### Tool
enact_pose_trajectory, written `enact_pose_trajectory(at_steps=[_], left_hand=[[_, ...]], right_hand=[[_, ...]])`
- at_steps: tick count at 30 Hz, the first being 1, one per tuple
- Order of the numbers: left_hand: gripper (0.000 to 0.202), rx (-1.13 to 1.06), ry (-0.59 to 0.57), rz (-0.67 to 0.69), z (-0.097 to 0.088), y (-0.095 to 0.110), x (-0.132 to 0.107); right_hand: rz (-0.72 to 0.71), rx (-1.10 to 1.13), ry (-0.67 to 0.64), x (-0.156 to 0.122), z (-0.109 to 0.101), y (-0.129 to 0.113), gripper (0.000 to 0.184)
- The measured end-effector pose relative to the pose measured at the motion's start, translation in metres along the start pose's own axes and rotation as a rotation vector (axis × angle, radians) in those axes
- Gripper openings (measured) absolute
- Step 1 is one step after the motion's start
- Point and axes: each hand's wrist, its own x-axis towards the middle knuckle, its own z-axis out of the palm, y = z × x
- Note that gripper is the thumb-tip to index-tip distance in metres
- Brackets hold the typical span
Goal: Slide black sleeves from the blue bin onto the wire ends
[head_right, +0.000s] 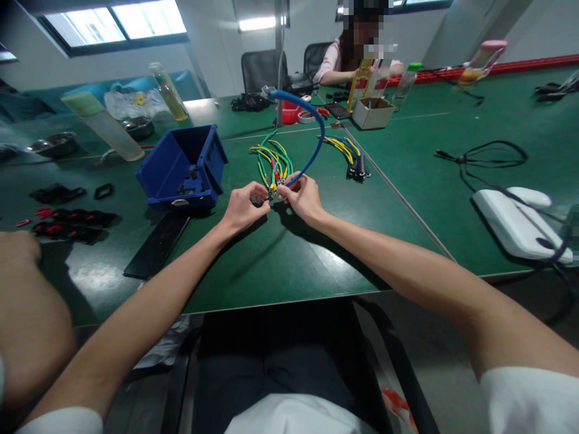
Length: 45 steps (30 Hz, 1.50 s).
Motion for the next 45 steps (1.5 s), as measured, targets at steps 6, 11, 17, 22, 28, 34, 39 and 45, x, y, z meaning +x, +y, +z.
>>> enact_pose_trajectory(at_steps=[6,11,17,22,28,34,39,45], left_hand=[[0.018,0.029,0.019,0.003,-0.0022,-0.0010,0.0006],[0.017,0.010,0.011,0.027,-0.0005,-0.0041,0.0008],[0.017,-0.005,0.005,0.032,0.0002,-0.0052,0.0003],[0.017,-0.012,0.003,0.024,-0.0008,-0.0042,0.0004],[0.015,-0.002,-0.009,0.030,-0.0012,-0.0037,0.0004],[0.015,-0.001,-0.010,0.031,-0.0013,-0.0030,0.0008],[0.015,-0.007,0.001,0.049,-0.0020,-0.0030,0.0007],[0.015,-0.012,-0.001,0.037,-0.0022,-0.0026,0.0010]], right_hand=[[0.043,-0.014,0.017,0.0006,0.0007,0.0010,0.029],[0.041,-0.007,0.012,0.0005,0.0006,-0.0001,0.028],[0.029,-0.006,0.009,-0.0020,0.0010,-0.0041,0.028],[0.037,-0.009,0.006,-0.0024,0.0015,-0.0047,0.028],[0.022,-0.024,-0.001,-0.0012,0.0012,-0.0020,0.028],[0.029,-0.036,-0.008,-0.0025,0.0018,-0.0045,0.029],[0.021,-0.026,-0.013,-0.0033,0.0025,-0.0064,0.028],[0.046,-0.009,-0.016,-0.0031,0.0034,-0.0073,0.028]])
